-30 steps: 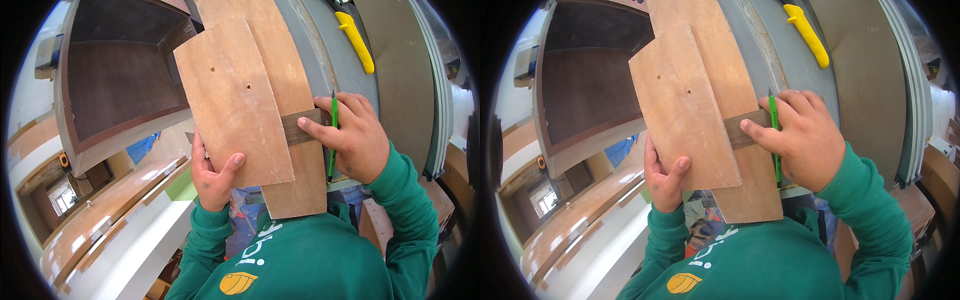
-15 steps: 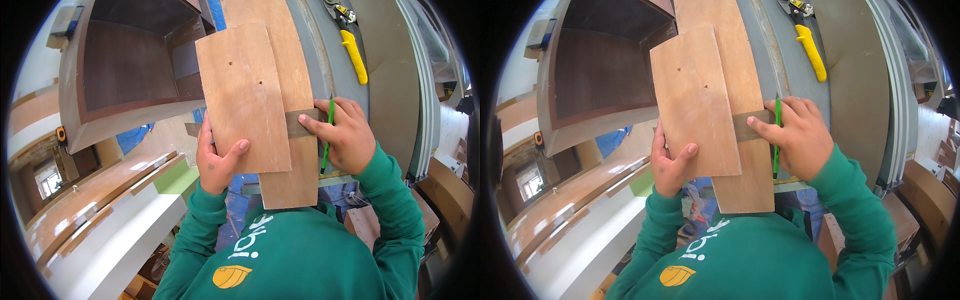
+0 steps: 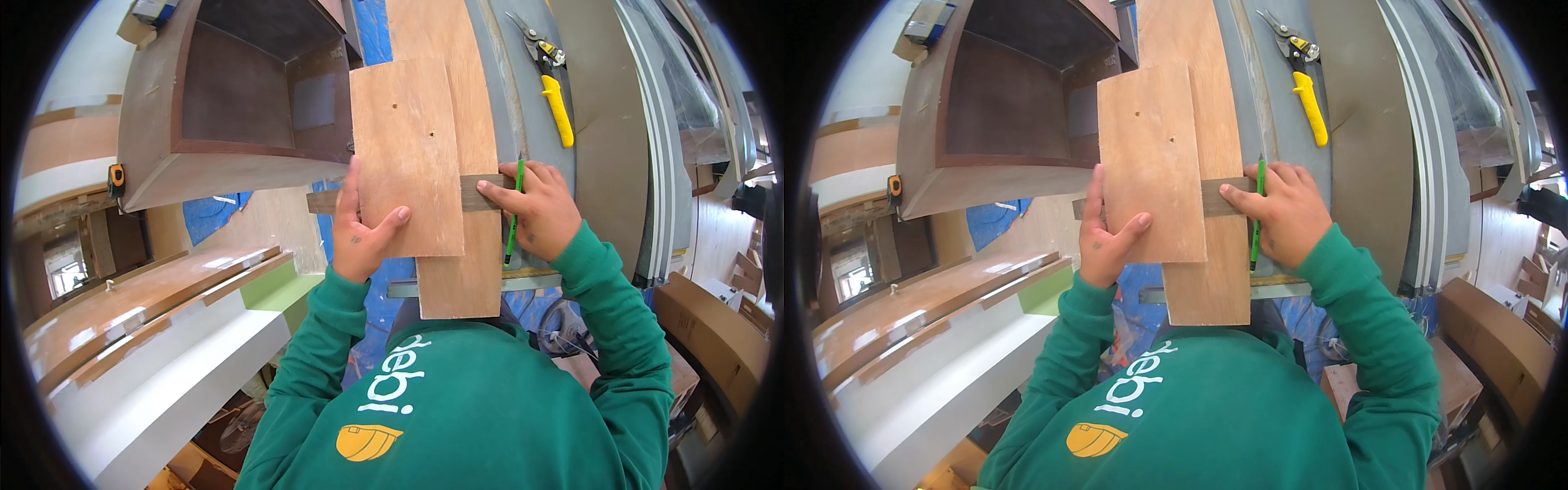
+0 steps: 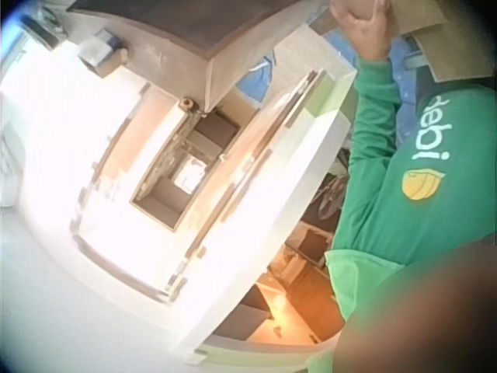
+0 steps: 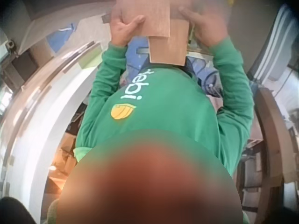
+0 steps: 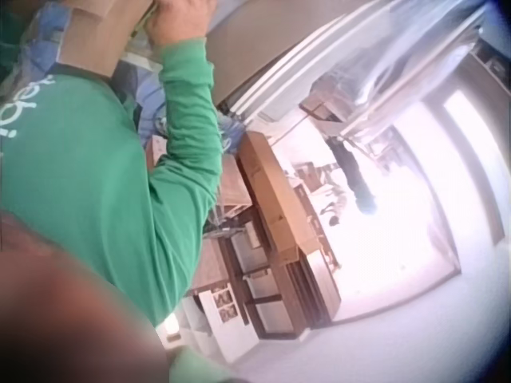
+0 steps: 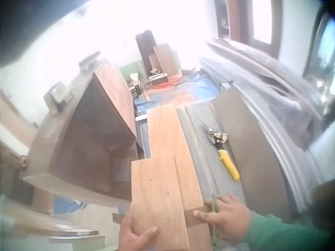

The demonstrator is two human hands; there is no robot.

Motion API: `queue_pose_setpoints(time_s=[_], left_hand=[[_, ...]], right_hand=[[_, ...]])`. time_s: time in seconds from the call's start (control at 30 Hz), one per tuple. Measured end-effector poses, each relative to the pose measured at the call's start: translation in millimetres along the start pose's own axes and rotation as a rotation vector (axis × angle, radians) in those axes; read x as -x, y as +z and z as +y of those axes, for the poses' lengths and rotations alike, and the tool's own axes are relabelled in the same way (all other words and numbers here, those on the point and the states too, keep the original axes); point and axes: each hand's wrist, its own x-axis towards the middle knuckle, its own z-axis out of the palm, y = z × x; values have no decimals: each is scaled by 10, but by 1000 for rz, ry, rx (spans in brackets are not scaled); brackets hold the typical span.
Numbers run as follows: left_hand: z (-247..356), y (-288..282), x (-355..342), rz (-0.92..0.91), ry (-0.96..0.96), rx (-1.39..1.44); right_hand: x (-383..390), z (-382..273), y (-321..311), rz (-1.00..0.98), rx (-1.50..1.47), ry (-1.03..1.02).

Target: The person measures and marks a wooden strip using a pencil and a larger board as a guide, then cuts the strip with tin snips. The person places the cut piece on a shelf and continues handling other wood pieces in the room.

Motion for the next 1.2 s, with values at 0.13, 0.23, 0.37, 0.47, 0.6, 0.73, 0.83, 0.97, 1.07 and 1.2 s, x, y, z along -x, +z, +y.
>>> queue_pose_setpoints(time_s=[0.13,0.23,0.37,0.47,0.6,0.73,0.83,0.97,1.07,1.2], left_hand=[[-57,-71,-22,-31,63,-289],[-95,-84,-22,-21,80,-306],[-78,-100,-41,-33,108,-363],[-51,-105,-42,-36,122,-393],[-40,-94,-33,-37,109,-373],[-49,-97,-36,-40,93,-377],[-62,-104,-34,-40,97,-382],[-60,-107,-41,-36,111,-395],[-35,-108,-34,-36,119,-423],[-18,-99,-24,-32,127,-427]], right_hand=[[4,4,1,-25,11,6],[7,1,-37,-77,-2,11],[36,-41,-107,-75,11,50],[63,-55,-131,-60,0,73],[78,-58,-92,-63,7,75],[81,-116,-84,22,43,70],[88,-176,-153,215,-119,81],[237,-306,-249,245,-476,254],[250,-405,-157,366,-530,217],[262,-593,36,408,-762,426]])
